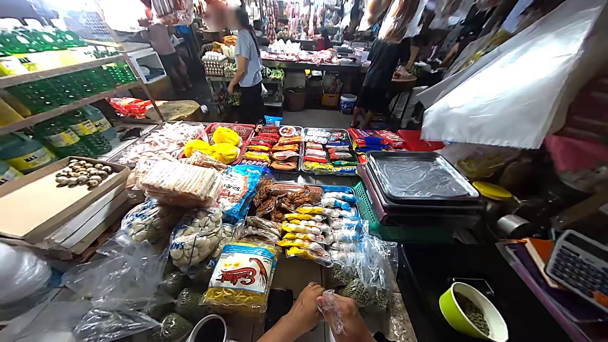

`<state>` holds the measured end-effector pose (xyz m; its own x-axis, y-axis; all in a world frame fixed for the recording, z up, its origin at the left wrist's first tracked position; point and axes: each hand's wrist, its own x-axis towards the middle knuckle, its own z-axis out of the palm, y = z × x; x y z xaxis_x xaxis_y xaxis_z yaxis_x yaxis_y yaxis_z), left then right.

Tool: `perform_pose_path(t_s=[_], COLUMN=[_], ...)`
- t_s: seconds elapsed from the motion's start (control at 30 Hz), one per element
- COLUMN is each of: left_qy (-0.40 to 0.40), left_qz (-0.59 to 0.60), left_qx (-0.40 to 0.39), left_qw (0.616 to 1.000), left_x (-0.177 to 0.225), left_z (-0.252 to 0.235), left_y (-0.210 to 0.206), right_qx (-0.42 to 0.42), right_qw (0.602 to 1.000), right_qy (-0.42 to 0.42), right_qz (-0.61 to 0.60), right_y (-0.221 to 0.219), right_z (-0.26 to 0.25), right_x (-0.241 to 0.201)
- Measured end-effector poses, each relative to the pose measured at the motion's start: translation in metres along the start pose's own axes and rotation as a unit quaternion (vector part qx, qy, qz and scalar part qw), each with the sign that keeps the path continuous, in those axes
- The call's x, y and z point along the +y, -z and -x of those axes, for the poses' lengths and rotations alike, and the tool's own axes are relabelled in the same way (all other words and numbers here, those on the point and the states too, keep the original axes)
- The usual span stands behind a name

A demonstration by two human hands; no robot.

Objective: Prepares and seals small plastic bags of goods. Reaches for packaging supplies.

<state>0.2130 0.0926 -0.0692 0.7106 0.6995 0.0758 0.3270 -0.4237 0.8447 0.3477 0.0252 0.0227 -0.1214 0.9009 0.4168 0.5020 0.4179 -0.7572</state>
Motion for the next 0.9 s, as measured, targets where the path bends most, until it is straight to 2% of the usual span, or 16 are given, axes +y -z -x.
perform_pose_path(t_s=[0.13, 0.23, 0.4, 0.5, 0.57, 0.7, 0.8, 0.9], left_qy=[-0.029, 0.011, 0.042, 0.008, 0.015, 0.041, -0.002, -0.032], left_qz=[-0.019, -0.015, 0.010, -0.011, -0.031, -0.059, -0.043, -0.006], left_qx=[0.006, -0.020, -0.026, -0.002, -0.018, -0.063, -0.018, 0.016], left_qw=[0.999, 1.000, 0.999, 1.000, 0.999, 0.995, 0.999, 0.999], left_x=[0.016, 0.033, 0.030, 0.013, -0.005, -0.008, -0.025, -0.024], left_z=[0.001, 0.003, 0.003, 0.004, 0.002, -0.001, 0.000, 0.000], left_y=[0.003, 0.008, 0.008, -0.003, -0.011, -0.012, -0.022, -0.021], right_qx=[0.002, -0.005, -0.012, -0.024, -0.024, -0.020, -0.015, -0.020], right_qw=[1.000, 1.000, 1.000, 1.000, 1.000, 1.000, 1.000, 1.000], right_qy=[0.001, 0.008, 0.016, 0.013, 0.013, 0.010, 0.018, 0.021], right_qz=[-0.007, -0.011, -0.007, -0.009, -0.014, -0.016, -0.007, -0.006], right_y=[0.001, 0.002, 0.004, 0.005, 0.003, 0.003, 0.002, 0.004], right_z=[-0.003, -0.002, -0.003, -0.002, -0.002, 0.000, 0.000, -0.001], right_x=[0.000, -0.003, -0.007, -0.009, -0.008, -0.008, -0.008, -0.009])
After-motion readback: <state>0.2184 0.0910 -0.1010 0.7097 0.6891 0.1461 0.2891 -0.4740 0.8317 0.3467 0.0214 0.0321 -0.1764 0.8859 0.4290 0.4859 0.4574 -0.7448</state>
